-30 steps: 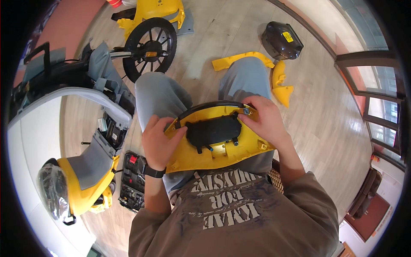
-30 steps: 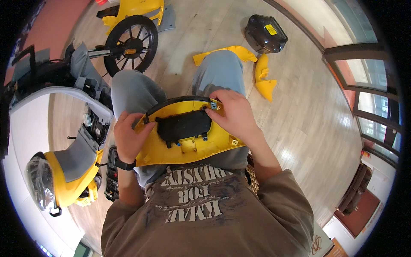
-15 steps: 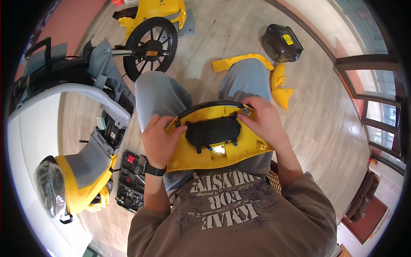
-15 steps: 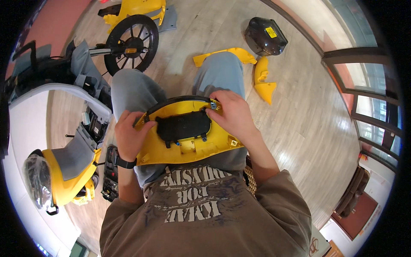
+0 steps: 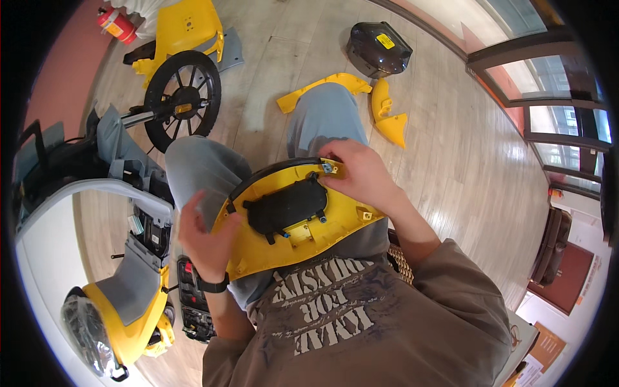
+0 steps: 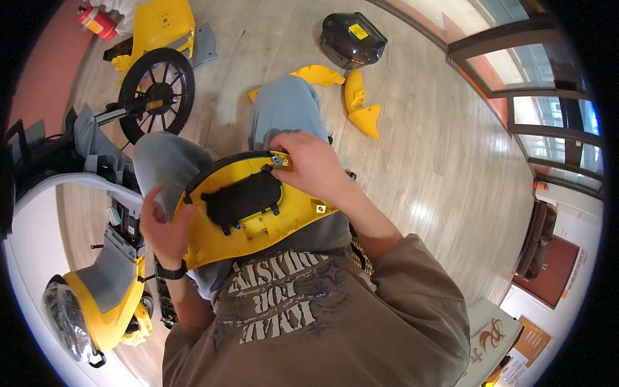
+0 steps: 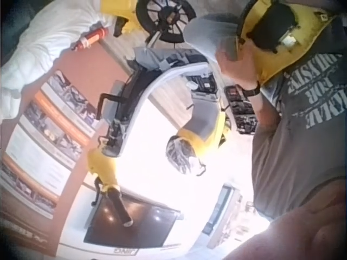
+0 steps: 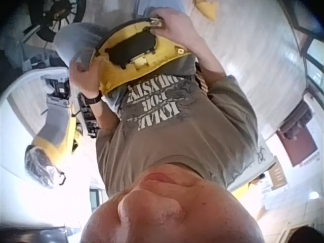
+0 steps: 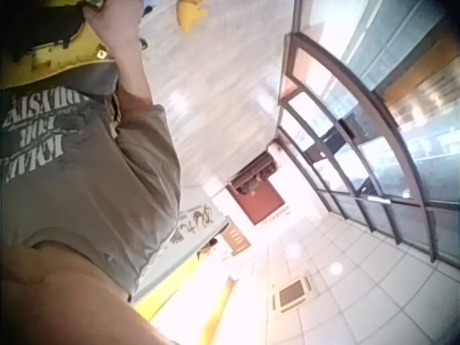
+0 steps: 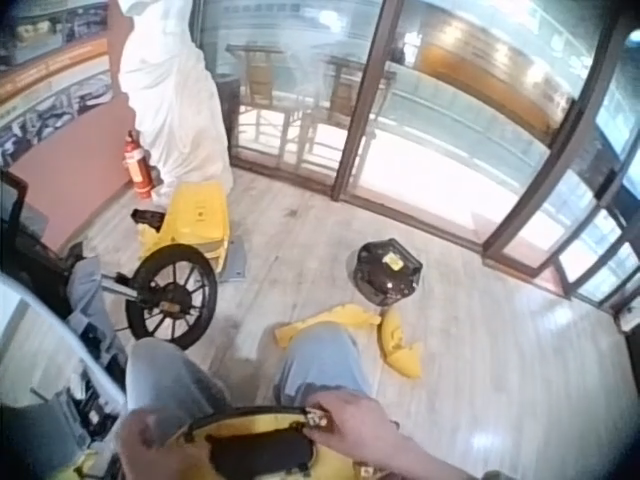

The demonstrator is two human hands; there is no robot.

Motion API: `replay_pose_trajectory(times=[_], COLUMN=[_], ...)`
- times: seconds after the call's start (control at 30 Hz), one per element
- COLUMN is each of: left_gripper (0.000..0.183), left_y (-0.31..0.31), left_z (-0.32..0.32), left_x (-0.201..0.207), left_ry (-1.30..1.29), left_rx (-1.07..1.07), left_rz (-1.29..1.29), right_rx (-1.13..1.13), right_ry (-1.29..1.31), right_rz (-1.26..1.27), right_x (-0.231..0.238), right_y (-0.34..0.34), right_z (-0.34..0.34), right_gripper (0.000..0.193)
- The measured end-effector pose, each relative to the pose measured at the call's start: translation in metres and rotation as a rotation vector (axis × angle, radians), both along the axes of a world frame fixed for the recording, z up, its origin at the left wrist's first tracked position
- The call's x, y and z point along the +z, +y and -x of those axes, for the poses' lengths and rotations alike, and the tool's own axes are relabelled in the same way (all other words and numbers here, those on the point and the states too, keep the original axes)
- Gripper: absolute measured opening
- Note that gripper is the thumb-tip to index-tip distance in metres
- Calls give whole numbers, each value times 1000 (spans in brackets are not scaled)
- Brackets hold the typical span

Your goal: Disassembling yellow plastic body panels from a scooter using a power drill.

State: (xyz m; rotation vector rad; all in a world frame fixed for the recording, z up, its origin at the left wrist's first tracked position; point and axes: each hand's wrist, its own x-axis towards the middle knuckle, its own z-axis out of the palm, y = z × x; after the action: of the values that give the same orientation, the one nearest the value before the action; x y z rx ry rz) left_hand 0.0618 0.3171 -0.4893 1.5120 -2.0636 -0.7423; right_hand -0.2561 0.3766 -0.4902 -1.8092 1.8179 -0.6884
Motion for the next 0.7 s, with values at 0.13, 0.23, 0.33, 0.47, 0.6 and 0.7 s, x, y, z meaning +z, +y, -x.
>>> replay_pose_trajectory(times=[0.13, 0.23, 0.33, 0.47, 0.6, 0.7], left_gripper=[29, 54, 73, 77, 81, 83], left_y=[17, 32, 33, 37, 42, 44], left_z=[-3, 19, 52, 77, 78, 77], left_x=[6, 27, 41, 55, 47, 48], left_ry=[843, 1714, 1819, 1813, 1847, 1859], left_rx=[482, 207, -9, 39, -37, -19], left_rz=[-187, -894, -1302, -1468, -1473, -1470], right_rx=[-114, -180, -119, 229, 235, 268], right_ry=[-86, -134, -212, -41, 50, 13], right_rz=[19, 79, 104, 307, 289, 257], right_x=[26, 60, 82, 83, 71, 66], right_y=[7, 11, 20, 22, 20, 21], right_z=[16, 5, -20, -50, -56, -55], right_gripper=[46, 46, 36, 33, 32, 33])
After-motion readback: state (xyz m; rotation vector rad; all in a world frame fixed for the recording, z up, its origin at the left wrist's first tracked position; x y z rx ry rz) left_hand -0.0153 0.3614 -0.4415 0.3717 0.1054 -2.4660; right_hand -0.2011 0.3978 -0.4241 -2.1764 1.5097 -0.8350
